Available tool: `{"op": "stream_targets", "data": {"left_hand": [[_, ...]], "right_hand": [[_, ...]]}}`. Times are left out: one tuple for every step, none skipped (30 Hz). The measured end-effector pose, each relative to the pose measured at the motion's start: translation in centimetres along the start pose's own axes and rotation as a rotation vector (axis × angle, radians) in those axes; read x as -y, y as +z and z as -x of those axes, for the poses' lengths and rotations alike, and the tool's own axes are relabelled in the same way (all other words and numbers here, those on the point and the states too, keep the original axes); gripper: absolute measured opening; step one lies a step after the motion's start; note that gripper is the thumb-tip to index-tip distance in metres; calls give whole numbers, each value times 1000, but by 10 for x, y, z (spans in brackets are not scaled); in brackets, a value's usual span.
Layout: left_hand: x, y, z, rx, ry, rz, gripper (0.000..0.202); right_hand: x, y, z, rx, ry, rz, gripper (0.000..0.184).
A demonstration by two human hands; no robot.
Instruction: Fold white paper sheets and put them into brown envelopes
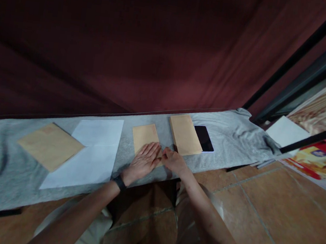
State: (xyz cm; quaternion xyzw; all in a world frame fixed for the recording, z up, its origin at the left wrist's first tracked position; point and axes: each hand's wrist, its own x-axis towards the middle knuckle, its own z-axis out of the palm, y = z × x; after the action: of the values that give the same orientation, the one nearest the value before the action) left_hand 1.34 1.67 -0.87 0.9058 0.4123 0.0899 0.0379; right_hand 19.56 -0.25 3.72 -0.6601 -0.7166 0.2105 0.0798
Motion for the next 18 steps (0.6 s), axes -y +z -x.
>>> {"op": "stream_targets", "data": {"left_hand": [[-2,-2,3,1,10,4,61],[-4,-3,5,1,22,7,61],[-7,-5,8,-1,34,8,61],[-9,-7,10,-2,47,9,61],[-11,-10,13,-3,58,8,60],[-13,-12,15,-1,69,8,59],[-15,-13,18,2,79,9,58],[-17,-15,20,6,88,10,57],[-19,-16,23,14,98,12,56],[-20,-18,25,25,109,16,56],[-21,-19,27,35,118,22,56],[-22,-20,29,44,127,29,56],[-22,-21,31,51,137,38,55],[-23,-21,33,56,146,47,55],[-23,-22,35,58,154,55,55],[-24,-21,36,55,159,62,54],[-24,-21,38,49,163,70,54],[-24,-20,40,41,168,76,53]], "right_hand": [[-1,1,-1,-7,2,11,25],[-1,2,-1,-15,4,22,26],[-1,3,-1,-21,6,34,26],[-2,4,-2,-24,7,42,26],[-2,4,-2,-24,10,46,26],[-1,3,-2,-20,15,48,26],[-1,3,-3,-17,19,48,26],[-1,2,-3,-16,25,50,26],[0,1,-3,-16,30,53,27],[1,0,-4,-16,34,59,27],[1,-1,-4,-16,38,63,27],[2,-2,-5,-17,42,60,28],[3,-3,-6,-21,41,47,28],[4,-3,-7,-31,30,25,27],[5,-3,-9,-48,7,-4,27],[6,-3,-11,-71,-30,-38,27],[7,-1,-13,-97,-79,-71,28],[8,0,-15,-119,-136,-100,29]]}}
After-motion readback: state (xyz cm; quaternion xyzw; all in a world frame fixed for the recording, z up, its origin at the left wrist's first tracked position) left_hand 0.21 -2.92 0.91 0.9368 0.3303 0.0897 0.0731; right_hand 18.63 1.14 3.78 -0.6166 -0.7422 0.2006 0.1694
